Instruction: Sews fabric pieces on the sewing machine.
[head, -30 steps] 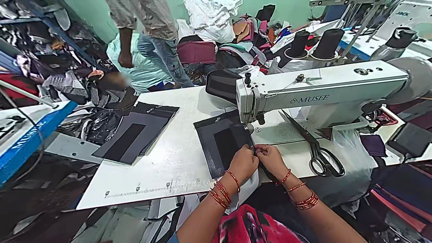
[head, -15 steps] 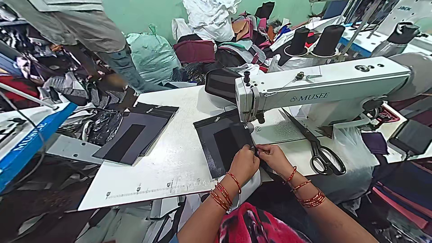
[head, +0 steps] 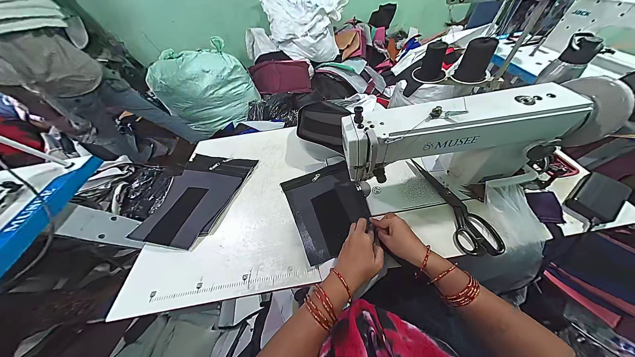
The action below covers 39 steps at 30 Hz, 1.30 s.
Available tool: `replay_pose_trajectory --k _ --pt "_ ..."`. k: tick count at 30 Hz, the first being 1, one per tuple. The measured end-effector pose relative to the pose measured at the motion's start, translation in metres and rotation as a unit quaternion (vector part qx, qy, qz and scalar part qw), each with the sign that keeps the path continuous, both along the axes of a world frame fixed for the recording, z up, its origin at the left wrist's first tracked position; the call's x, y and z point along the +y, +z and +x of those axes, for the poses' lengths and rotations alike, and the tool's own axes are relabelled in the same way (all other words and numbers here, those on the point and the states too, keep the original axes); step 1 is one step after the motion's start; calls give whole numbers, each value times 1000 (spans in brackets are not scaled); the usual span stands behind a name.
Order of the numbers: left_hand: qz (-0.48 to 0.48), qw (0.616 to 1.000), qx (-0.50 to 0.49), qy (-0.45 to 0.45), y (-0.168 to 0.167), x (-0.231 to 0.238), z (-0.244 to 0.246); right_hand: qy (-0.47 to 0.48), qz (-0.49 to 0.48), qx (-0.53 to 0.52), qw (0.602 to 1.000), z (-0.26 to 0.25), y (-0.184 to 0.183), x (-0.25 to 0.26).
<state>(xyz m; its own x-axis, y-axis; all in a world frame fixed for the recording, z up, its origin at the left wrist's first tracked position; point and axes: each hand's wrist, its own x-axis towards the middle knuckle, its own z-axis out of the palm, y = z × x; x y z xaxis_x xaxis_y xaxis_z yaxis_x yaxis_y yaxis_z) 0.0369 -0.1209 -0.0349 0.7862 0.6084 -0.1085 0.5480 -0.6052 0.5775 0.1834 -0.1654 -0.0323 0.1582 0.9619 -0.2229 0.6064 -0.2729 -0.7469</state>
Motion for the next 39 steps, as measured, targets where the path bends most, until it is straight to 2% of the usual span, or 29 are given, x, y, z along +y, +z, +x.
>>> replay_pose_trajectory --k 5,8,12,14,17,20,22,24,32,35,39 --pt "144 987 -68 -13 -18 -13 -9 34 -41 -87 995 -14 7 0" --pt "208 971 -115 -16 -29 -11 -17 36 -26 -147 988 -25 0 -2" --pt "174 973 -148 -30 -24 -2 -26 36 8 -173 984 -28 -7 -5" --pt "114 982 -147 -11 -11 14 -24 47 -19 -169 984 -28 -2 -4" --pt "39 997 -73 0 8 46 -11 49 -30 -173 983 -30 -1 -4" --pt "60 994 26 -85 8 71 13 42 -10 -191 981 -32 -5 -5" --pt "49 978 153 -135 16 80 31 33 8 -199 979 -33 -8 -5" --pt "58 969 192 -144 15 82 36 28 12 -203 979 -33 -9 -5" --pt "50 983 89 -152 2 88 16 0 68 -221 973 -35 -17 -6" --pt "66 986 19 -150 -6 89 10 -8 87 -227 970 -36 -20 -6" --pt "140 972 -127 -142 -27 88 2 -16 109 -229 967 -36 -23 -6"
